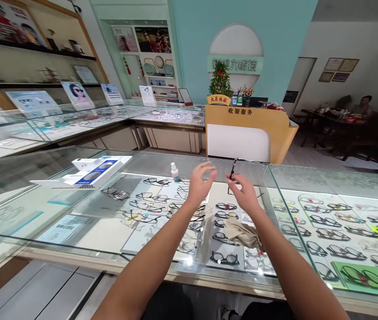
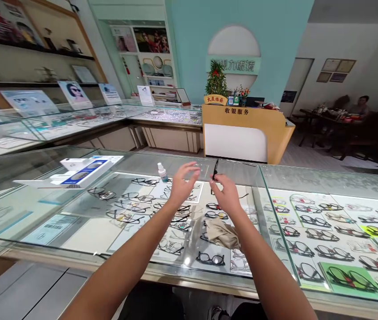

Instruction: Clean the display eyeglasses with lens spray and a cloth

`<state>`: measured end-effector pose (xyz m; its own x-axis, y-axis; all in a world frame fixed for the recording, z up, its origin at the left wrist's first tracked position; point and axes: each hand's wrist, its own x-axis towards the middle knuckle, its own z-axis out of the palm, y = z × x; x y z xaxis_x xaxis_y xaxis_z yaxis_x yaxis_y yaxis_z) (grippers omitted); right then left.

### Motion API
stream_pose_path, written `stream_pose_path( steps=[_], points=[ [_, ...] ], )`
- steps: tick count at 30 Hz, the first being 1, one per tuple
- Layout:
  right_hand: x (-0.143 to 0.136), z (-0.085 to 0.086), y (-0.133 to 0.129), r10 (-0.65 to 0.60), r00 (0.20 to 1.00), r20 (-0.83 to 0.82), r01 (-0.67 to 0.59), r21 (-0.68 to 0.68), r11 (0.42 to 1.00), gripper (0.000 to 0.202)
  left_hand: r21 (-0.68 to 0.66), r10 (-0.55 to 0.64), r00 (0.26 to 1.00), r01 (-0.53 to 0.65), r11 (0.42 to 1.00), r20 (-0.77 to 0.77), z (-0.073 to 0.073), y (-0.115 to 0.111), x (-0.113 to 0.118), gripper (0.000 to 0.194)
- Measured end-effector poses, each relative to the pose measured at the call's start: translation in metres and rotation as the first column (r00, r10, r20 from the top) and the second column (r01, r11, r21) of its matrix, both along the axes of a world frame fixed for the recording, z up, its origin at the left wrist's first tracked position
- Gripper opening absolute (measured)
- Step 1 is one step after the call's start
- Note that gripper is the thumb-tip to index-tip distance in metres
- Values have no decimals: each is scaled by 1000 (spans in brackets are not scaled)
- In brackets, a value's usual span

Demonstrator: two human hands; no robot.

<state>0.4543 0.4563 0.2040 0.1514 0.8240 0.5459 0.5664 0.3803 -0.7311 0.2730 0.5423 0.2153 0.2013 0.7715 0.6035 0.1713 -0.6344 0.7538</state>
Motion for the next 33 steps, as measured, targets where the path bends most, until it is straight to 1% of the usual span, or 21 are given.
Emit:
stream_pose_path(
  steps=[1, 2, 3, 4, 5, 6, 7, 9, 13, 17, 21, 23, 25, 26, 27, 28, 29, 30, 31, 32, 33],
  points=[
    [2, 1, -1, -13, 1000, -8, 13, 5, 1000, 33, 67, 171, 985, -169, 983, -29, 3, 5, -8, 25],
    [3, 2, -1, -26, 1000, -14, 26, 5, 1000, 35, 104, 327, 943, -320, 942, -60, 6, 11, -17, 25],
    [4, 3, -2, -40, 999, -21, 40, 3, 999, 36, 108, 447, 888, -437, 893, -109, 7, 19, -26, 26],
    [5, 4, -3, -50, 998, -23, 50, -2, 999, 37, 87, 528, 830, -522, 849, -178, 7, 27, -36, 29],
    [6, 5, -3, -57, 998, -26, 57, -8, 998, 38, 50, 572, 778, -581, 813, -262, 5, 35, -46, 31],
    [6, 5, -4, -61, 998, -28, 61, -13, 998, 38, 8, 583, 734, -620, 785, -349, 3, 43, -54, 33],
    [6, 6, -4, -62, 998, -29, 62, -18, 998, 38, -28, 576, 698, -646, 763, -426, -1, 50, -61, 36],
    [6, 6, -5, -58, 998, -34, 58, -20, 998, 37, -67, 543, 653, -669, 740, -527, -9, 63, -70, 42],
    [6, 6, -4, -56, 998, -43, 55, -23, 998, 38, -61, 504, 627, -660, 749, -594, -25, 74, -75, 47],
    [6, 7, -5, -65, 997, -37, 64, -31, 997, 38, -71, 467, 626, -641, 764, -624, -30, 77, -73, 52],
    [6, 7, -5, -59, 997, -41, 58, -19, 998, 37, -83, 457, 631, -637, 766, -627, -27, 74, -72, 50],
    [7, 7, -5, -57, 997, -48, 56, -20, 998, 38, -77, 465, 640, -633, 770, -612, -21, 70, -71, 48],
    [7, 7, -4, -59, 997, -55, 58, -25, 998, 39, -45, 499, 652, -632, 774, -570, -14, 65, -70, 45],
    [7, 8, -4, -61, 996, -61, 59, -27, 998, 39, -23, 519, 669, -624, 781, -531, -10, 61, -68, 42],
    [8, 8, -4, -61, 996, -70, 59, -28, 998, 39, 0, 528, 703, -601, 800, -476, -6, 57, -66, 39],
    [8, 9, -5, -61, 995, -81, 59, -28, 998, 39, 25, 519, 754, -558, 829, -403, -2, 52, -63, 34],
    [8, 10, -5, -60, 994, -95, 58, -26, 998, 39, 49, 484, 815, -496, 867, -318, 2, 47, -58, 29],
    [9, 11, -5, -59, 992, -113, 57, -24, 998, 39, 66, 417, 880, -413, 908, -230, 4, 41, -53, 25],
    [10, 12, -5, -60, 989, -137, 58, -23, 998, 39, 71, 324, 935, -316, 946, -142, 6, 36, -47, 21],
    [11, 13, -5, -61, 984, -169, 58, -23, 998, 39, 62, 219, 974, -215, 975, -58, 6, 30, -40, 18],
    [12, 15, -4, -62, 976, -209, 59, -22, 998, 39, 39, 114, 993, -115, 993, 22, 6, 24, -33, 19]
  ],
)
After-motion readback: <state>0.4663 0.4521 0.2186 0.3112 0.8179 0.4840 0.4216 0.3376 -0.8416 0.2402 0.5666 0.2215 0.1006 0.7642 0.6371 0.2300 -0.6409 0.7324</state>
